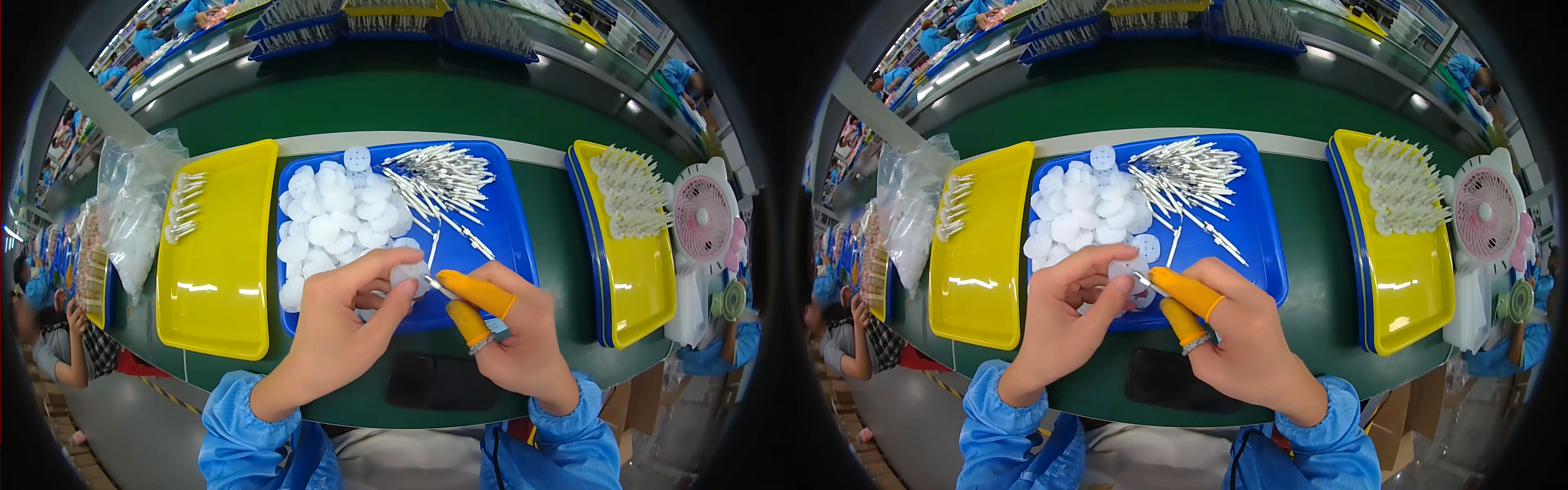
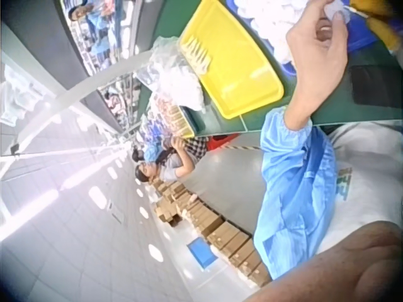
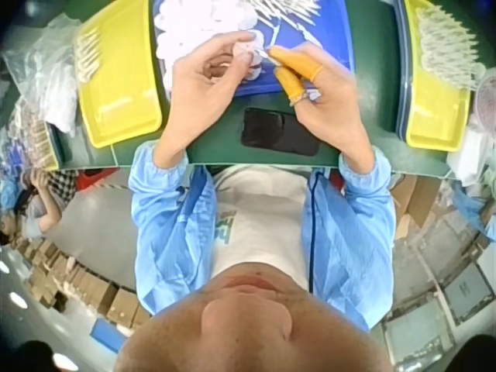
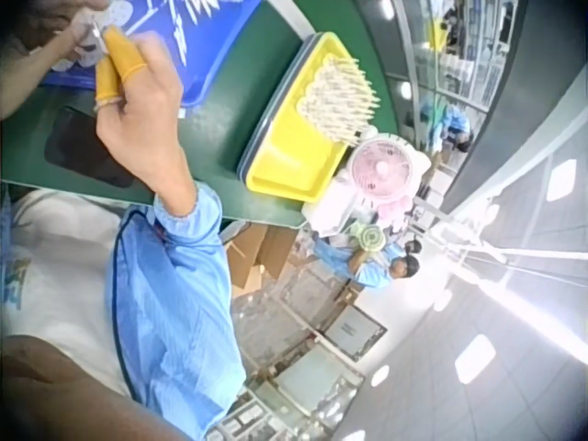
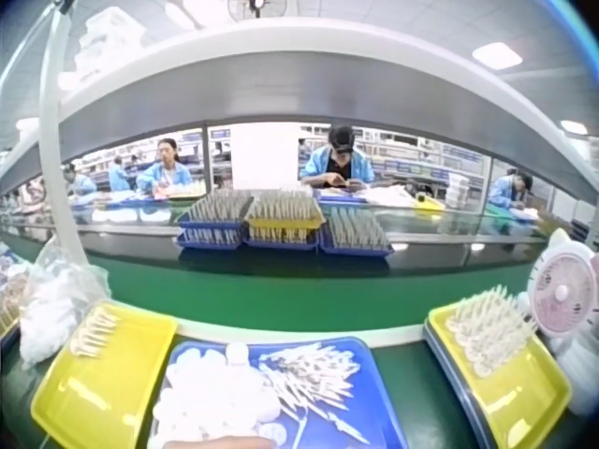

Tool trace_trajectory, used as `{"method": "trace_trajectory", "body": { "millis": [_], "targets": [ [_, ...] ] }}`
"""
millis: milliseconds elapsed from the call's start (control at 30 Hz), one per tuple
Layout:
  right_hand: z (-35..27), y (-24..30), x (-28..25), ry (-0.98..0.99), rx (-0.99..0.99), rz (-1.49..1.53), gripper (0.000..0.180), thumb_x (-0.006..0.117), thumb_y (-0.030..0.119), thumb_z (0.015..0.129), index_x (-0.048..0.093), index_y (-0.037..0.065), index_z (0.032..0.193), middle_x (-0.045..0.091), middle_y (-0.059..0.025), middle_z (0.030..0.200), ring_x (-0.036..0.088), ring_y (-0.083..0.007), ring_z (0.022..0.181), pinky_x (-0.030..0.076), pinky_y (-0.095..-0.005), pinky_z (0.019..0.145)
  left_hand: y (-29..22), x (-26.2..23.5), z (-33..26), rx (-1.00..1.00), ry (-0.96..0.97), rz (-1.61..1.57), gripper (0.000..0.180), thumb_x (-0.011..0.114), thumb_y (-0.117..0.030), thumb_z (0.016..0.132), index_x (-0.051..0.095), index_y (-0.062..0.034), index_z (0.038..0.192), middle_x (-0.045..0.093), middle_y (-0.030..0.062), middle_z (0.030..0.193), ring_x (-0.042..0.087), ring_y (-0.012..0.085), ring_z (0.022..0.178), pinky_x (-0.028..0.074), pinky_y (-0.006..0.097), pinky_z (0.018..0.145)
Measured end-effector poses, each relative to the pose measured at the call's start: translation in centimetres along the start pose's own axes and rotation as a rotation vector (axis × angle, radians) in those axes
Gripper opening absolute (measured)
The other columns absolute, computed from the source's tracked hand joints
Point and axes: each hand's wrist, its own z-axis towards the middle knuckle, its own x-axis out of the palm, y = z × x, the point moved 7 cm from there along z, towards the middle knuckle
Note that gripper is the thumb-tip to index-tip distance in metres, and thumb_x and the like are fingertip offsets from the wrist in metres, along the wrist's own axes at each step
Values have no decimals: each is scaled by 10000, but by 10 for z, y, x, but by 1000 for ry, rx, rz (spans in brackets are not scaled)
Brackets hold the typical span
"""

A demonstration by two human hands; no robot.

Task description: The person inserts thin white rods into the holes of white circular plastic pieces using a yellow tool to assist. The person works at a green table in a factory setting, picking up components from a blue tray and placing the assembled units into a yellow tray.

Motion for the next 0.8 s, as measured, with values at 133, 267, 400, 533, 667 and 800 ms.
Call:
{"method": "trace_trajectory", "body": {
  "millis": [133, 267, 400, 533, 667, 800],
  "targets": [
    [-4, -6, 9, 70, -1, -76, 560, 735, -139, 704, 758, -64, 1258, 645, -163, 1028, 649, -347, 903, 540, -420, 766, 13, 5, -2, -84, -19, 8, 239, 706, 52, 1021, 701, 46, 1260, 771, 115, 1204, 787, 163, 1024, 656, 270, 836],
    [-4, -5, 14, 97, -24, -99, 529, 743, -112, 679, 765, -79, 1207, 626, -167, 1002, 633, -375, 911, 527, -462, 788, 9, 2, -1, 87, -63, 128, 194, 725, 64, 996, 705, 55, 1189, 740, 106, 1161, 788, 167, 1013, 647, 265, 803],
    [-5, -14, 13, 111, -30, -176, 497, 733, -101, 652, 762, -107, 1149, 614, -167, 988, 612, -374, 890, 503, -471, 766, 4, 0, -1, 133, -92, 242, 182, 754, 62, 974, 720, 54, 1153, 736, 102, 1109, 786, 153, 972, 633, 258, 759],
    [-5, -15, 13, 124, -5, -204, 465, 726, -100, 646, 754, -120, 1109, 605, -167, 975, 600, -375, 890, 499, -475, 768, 6, 0, -2, 139, -127, 249, 194, 792, 58, 948, 729, 42, 1130, 744, 97, 1042, 788, 144, 929, 637, 261, 734],
    [-2, -14, 18, 122, 2, -216, 408, 728, -99, 652, 741, -126, 1059, 602, -170, 971, 599, -375, 900, 507, -480, 773, 10, 4, -4, 134, -101, 284, 189, 805, 66, 929, 726, 43, 1100, 743, 101, 1003, 792, 162, 905, 673, 288, 753],
    [-6, -18, 23, 67, 16, -159, 379, 728, -99, 656, 738, -121, 1034, 611, -175, 960, 606, -372, 878, 513, -477, 757, 7, 11, -4, 233, -108, 310, 181, 795, 61, 919, 710, 35, 1077, 706, 128, 977, 796, 235, 869, 687, 351, 745]
  ]
}}
